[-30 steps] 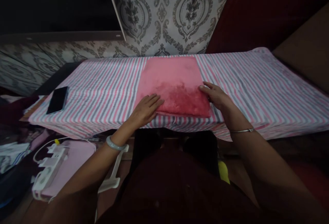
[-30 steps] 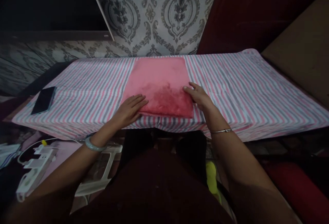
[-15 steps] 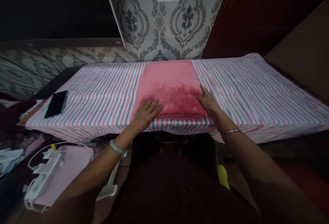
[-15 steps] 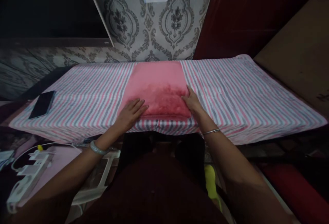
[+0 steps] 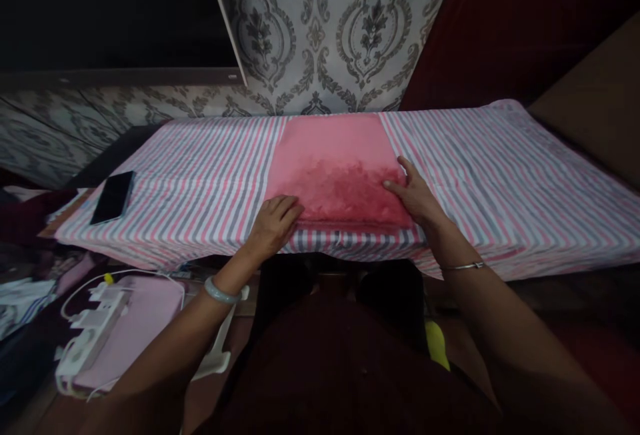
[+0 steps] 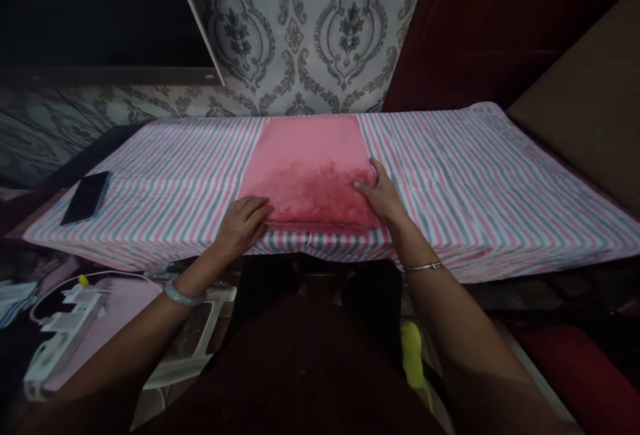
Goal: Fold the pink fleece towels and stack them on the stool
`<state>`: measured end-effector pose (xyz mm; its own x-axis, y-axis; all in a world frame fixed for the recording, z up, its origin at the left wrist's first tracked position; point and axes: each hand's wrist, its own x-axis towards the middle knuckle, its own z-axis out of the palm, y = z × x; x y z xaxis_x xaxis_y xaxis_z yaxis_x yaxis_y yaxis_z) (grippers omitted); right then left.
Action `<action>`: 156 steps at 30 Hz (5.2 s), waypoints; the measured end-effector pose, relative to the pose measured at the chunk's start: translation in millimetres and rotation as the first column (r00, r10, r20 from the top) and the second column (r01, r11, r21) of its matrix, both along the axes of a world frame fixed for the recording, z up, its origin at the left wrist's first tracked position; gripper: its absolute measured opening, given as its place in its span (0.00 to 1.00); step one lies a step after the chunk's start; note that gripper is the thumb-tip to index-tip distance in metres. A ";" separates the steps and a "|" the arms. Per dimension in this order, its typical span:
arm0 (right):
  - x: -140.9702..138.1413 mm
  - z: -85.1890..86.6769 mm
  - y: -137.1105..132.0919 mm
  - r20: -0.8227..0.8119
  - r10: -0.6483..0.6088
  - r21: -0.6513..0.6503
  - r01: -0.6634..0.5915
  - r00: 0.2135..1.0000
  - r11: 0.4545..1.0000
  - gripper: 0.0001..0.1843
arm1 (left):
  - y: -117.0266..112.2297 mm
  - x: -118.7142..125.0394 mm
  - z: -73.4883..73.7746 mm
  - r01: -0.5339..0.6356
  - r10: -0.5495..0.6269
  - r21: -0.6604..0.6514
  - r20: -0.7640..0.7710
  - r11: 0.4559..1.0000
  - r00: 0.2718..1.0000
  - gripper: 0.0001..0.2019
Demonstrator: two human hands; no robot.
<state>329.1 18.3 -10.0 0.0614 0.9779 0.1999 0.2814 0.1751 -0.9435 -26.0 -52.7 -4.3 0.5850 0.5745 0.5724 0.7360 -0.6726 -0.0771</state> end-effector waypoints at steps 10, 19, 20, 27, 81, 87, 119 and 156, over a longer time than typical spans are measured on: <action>9.3 -4.6 -30.8 0.079 0.042 -0.099 -0.034 0.996 0.994 0.54 | -5.0 7.6 5.3 0.005 -0.005 -0.005 -0.005 1.000 1.000 0.19; 10.1 -10.1 -77.3 0.655 -0.038 0.364 -0.271 0.755 0.891 0.34 | -3.6 -5.0 2.4 -0.013 0.014 -0.010 0.058 1.000 0.998 0.21; 8.8 -11.6 -78.4 0.667 -0.041 0.377 -0.291 0.744 0.879 0.31 | -3.2 -6.7 3.0 -0.004 0.005 -0.017 0.071 1.000 0.997 0.21; -2.5 -14.0 -82.9 0.606 -0.118 0.446 -0.213 0.787 0.869 0.25 | -2.8 -7.5 2.5 0.003 0.000 -0.042 0.058 0.999 0.998 0.16; -70.1 52.2 67.0 0.890 0.181 0.055 -0.492 0.419 0.869 0.29 | 7.3 99.5 -2.2 -0.078 0.046 -0.226 -0.144 0.971 0.988 0.33; -50.1 54.1 140.6 0.900 0.189 -0.059 -0.321 0.393 0.945 0.33 | 6.6 95.5 -10.9 -0.073 0.048 -0.209 -0.124 0.975 0.991 0.34; -98.9 29.8 28.0 0.826 0.263 0.141 -0.634 0.499 0.760 0.31 | 134.9 68.4 79.5 0.132 -0.100 -0.544 0.089 0.828 0.991 0.25; -95.5 32.7 35.0 0.745 0.412 -0.009 -0.609 0.525 0.793 0.32 | 306.3 146.3 50.2 0.232 -0.412 -0.585 -0.194 0.777 0.890 0.31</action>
<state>233.7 53.3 22.8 -0.6820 0.7113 0.1701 0.6020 0.6780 -0.4219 120.3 253.6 45.9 0.8784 0.4780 0.0011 0.4691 -0.8624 0.1903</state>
